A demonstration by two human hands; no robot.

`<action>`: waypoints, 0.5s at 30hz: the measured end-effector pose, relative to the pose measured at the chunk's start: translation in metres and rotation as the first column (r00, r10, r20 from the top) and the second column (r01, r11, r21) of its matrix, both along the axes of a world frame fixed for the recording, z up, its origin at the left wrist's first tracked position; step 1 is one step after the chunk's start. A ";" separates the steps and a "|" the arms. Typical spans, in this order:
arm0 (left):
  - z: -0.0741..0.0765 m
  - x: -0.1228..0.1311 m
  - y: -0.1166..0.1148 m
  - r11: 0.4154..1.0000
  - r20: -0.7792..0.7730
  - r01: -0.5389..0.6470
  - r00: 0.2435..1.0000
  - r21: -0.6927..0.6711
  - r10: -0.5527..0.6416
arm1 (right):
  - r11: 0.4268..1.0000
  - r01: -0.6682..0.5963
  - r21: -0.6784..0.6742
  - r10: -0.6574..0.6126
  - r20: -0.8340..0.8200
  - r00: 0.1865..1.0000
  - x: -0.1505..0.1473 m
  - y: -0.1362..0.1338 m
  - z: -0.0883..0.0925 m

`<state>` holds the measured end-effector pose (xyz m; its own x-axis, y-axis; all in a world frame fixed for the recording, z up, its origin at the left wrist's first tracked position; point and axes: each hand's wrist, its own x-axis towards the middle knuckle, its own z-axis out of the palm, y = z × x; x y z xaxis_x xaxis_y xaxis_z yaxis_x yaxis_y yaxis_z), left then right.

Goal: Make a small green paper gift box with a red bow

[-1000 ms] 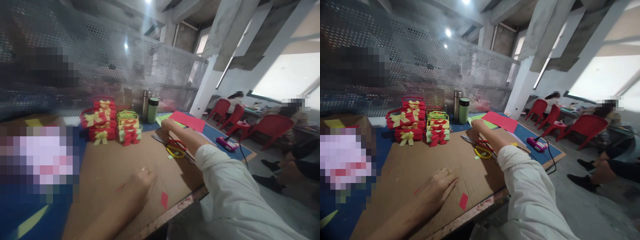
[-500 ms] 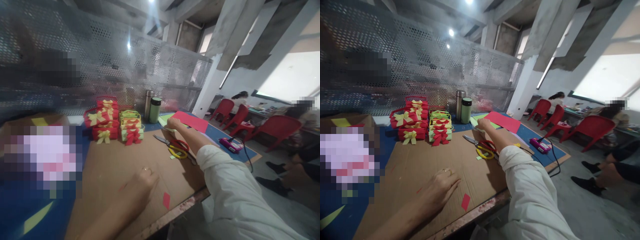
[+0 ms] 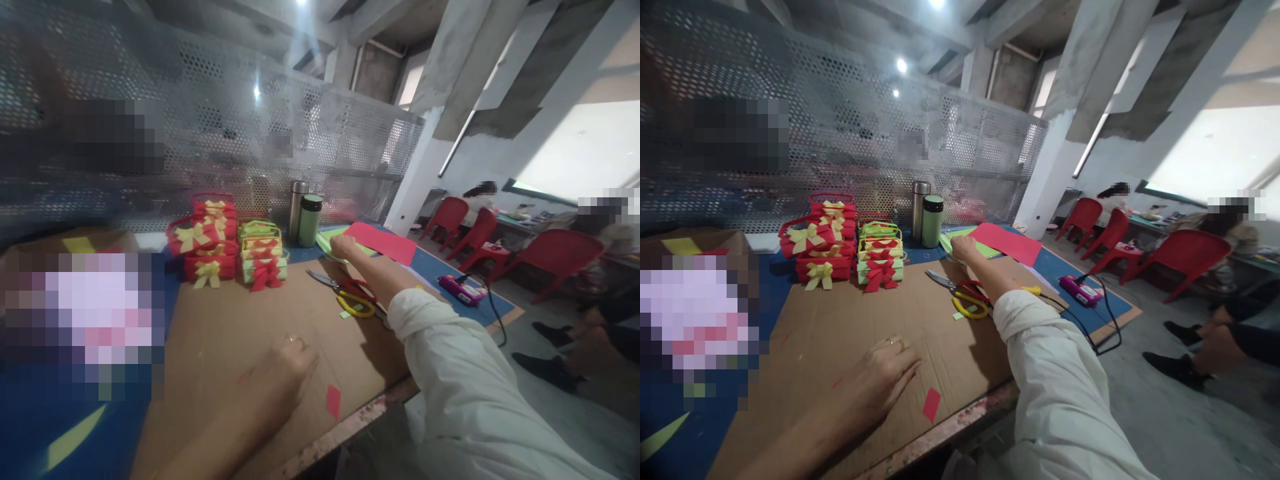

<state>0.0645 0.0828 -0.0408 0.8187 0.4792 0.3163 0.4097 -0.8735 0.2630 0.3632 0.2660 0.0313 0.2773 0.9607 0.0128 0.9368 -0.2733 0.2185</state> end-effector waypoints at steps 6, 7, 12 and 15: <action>0.003 0.002 -0.001 0.999 -0.018 0.004 1.000 0.037 -0.003 | 0.998 0.055 0.042 -0.055 -0.017 0.998 0.000 0.002 -0.001; 0.003 0.002 -0.001 0.999 -0.017 0.001 1.000 0.041 0.000 | 0.997 0.067 0.049 -0.066 -0.021 0.998 0.001 0.002 -0.002; 0.005 0.003 -0.003 0.999 -0.042 -0.006 0.999 0.034 0.008 | 0.994 0.069 0.080 -0.066 -0.041 0.997 0.001 -0.001 -0.002; 0.008 0.002 -0.004 1.000 -0.029 -0.017 0.999 -0.002 0.017 | 0.994 0.048 0.095 -0.042 -0.055 0.998 -0.002 -0.002 0.002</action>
<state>0.0664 0.0793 -0.0332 0.8192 0.4939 0.2916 0.4320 -0.8657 0.2528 0.3611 0.2635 0.0337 0.3229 0.9422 0.0892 0.9325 -0.3329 0.1399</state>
